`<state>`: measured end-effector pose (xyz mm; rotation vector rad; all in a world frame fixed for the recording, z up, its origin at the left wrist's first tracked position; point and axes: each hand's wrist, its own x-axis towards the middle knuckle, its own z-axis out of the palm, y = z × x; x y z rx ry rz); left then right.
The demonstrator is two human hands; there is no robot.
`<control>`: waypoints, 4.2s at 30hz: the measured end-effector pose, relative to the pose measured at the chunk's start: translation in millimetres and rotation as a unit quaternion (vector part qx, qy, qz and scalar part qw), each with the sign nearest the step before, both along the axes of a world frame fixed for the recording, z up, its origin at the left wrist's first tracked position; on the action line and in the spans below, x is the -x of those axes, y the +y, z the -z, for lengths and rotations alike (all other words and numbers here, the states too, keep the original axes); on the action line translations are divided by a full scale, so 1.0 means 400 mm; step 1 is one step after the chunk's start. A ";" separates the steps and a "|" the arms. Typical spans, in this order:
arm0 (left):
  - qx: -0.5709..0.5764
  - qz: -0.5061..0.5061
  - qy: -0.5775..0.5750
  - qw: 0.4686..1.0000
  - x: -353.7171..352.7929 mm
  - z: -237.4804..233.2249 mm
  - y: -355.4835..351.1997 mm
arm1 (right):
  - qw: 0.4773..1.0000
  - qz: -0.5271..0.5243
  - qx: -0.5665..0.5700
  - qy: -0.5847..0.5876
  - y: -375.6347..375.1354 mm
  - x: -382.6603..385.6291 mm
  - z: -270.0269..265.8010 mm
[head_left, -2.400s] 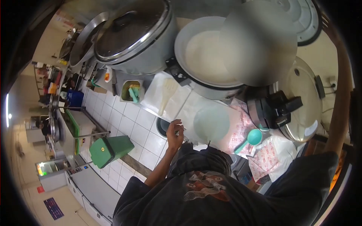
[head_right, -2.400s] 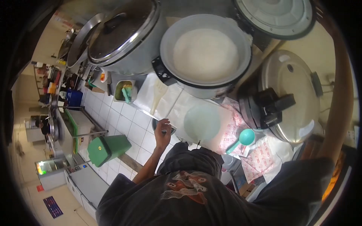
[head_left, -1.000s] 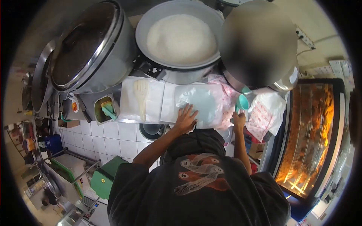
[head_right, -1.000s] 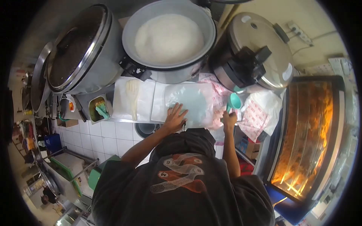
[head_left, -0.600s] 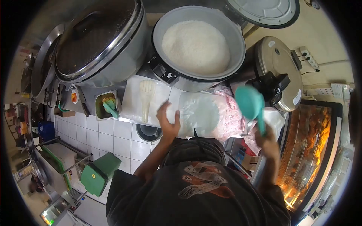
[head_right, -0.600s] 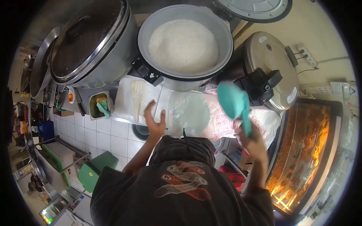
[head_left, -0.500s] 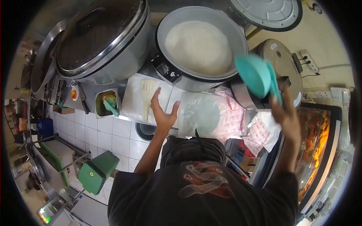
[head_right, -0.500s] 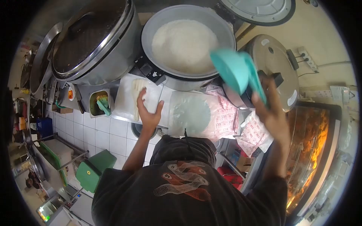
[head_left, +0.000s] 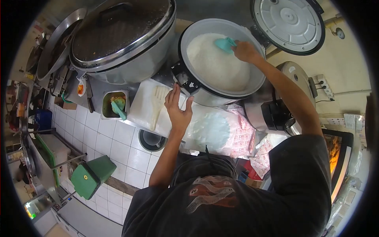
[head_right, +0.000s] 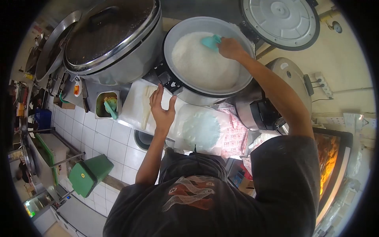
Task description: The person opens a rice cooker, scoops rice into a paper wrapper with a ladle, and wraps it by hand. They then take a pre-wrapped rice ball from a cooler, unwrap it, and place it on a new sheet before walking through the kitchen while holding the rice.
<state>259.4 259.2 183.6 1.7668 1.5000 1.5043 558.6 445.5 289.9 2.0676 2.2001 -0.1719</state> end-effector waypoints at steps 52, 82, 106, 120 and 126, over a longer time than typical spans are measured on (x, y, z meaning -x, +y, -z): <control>0.035 -0.004 -0.019 0.999 0.021 -0.046 0.021 | 0.973 -0.221 0.062 0.016 -0.220 0.000 -0.231; 0.031 0.008 -0.003 0.999 0.034 -0.048 0.024 | 0.994 -0.107 -0.011 0.023 -0.081 0.207 -0.042; 0.036 0.008 -0.027 0.999 0.026 -0.043 0.024 | 0.848 0.268 0.291 0.352 0.004 0.072 -0.077; 0.039 0.022 -0.025 0.999 0.040 -0.047 0.027 | 0.852 0.240 0.349 0.307 -0.144 0.312 -0.233; 0.042 0.028 -0.001 0.999 0.047 -0.054 0.025 | 0.701 0.374 0.323 0.515 -0.102 0.292 -0.156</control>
